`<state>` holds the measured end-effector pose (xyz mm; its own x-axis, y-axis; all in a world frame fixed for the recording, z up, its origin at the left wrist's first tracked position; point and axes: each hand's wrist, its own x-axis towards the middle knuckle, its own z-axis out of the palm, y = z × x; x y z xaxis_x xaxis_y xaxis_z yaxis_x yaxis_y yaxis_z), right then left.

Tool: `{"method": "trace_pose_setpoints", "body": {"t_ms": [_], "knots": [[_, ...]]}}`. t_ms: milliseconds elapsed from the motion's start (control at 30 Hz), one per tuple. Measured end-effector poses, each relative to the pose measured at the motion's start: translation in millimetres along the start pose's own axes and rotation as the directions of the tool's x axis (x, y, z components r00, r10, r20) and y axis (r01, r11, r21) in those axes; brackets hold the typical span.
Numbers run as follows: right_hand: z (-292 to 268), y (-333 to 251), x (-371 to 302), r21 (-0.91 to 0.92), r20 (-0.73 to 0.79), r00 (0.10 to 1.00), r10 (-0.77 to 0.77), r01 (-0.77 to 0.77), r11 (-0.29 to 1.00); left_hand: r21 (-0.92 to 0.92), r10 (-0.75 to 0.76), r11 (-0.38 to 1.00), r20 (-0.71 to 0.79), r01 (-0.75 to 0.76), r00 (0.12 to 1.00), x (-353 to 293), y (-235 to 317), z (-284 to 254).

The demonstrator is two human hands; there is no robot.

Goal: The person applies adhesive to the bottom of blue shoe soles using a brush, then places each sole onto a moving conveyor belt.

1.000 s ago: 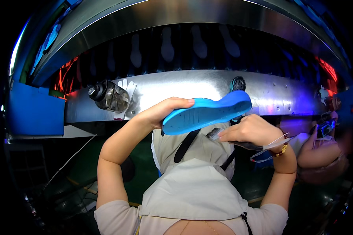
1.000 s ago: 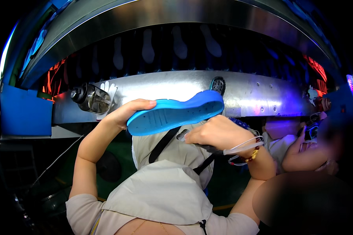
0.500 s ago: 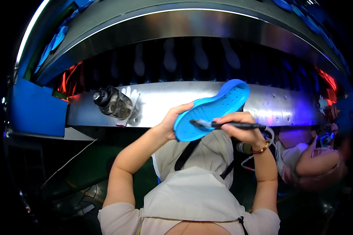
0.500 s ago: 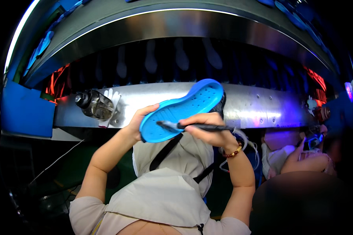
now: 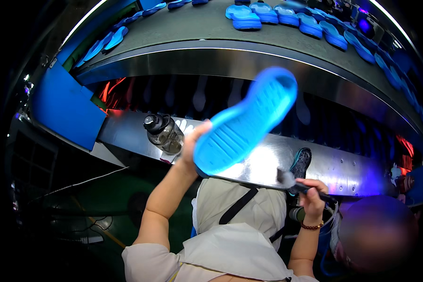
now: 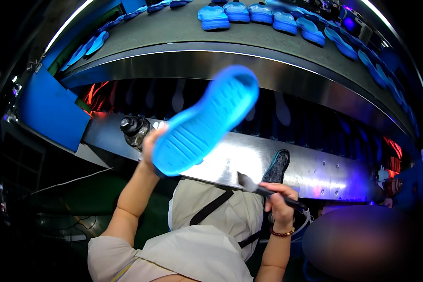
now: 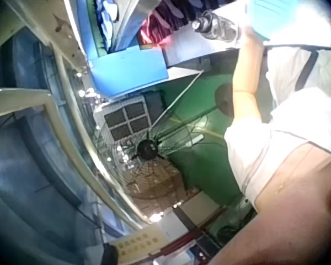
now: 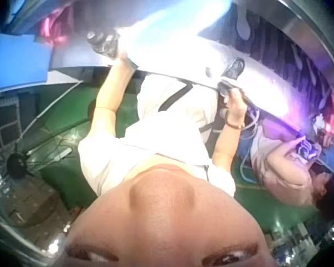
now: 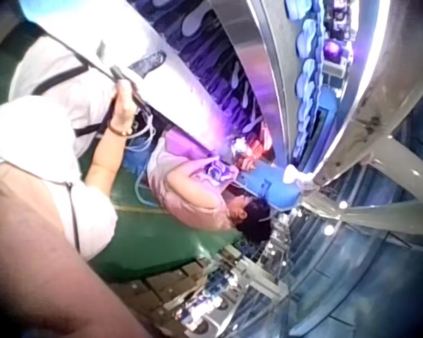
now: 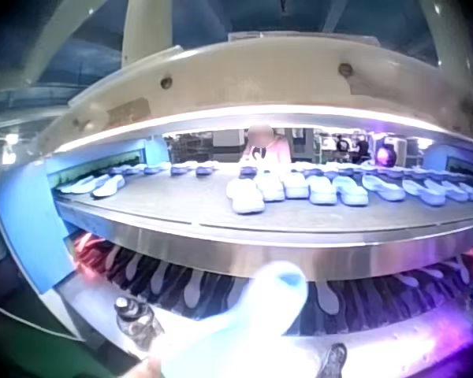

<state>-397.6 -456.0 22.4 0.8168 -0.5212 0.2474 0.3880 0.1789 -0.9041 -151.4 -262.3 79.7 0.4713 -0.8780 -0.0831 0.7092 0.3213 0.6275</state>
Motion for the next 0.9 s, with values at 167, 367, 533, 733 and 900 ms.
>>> {"method": "trace_pose_setpoints", "body": {"t_ms": [167,367,533,733,900], "knots": [[-12.0,17.3,4.6,0.120,-0.168,0.985,0.037,-0.017,0.993,-0.310,0.540,0.830,0.245,-0.463,0.805,50.3,113.8,15.6],[-7.4,31.1,0.4,0.242,-0.159,0.985,0.062,-0.022,0.970,-0.186,0.157,0.981,0.577,-0.058,0.801,64.3,39.7,93.3],[-17.0,55.9,-8.5,0.173,-0.298,0.936,0.187,-0.139,0.975,0.157,-0.305,0.905,0.886,0.395,0.348,-10.0,-54.5,145.1],[-12.8,52.5,-6.5,0.079,-0.348,0.922,0.167,-0.149,0.986,0.200,-0.264,0.765,0.964,0.612,0.014,-34.7,-125.4,182.5],[-6.8,60.8,-7.5,0.148,-0.309,0.934,0.179,-0.138,0.979,0.200,-0.213,0.901,0.977,0.384,-0.007,-35.0,-145.8,201.1]]}}
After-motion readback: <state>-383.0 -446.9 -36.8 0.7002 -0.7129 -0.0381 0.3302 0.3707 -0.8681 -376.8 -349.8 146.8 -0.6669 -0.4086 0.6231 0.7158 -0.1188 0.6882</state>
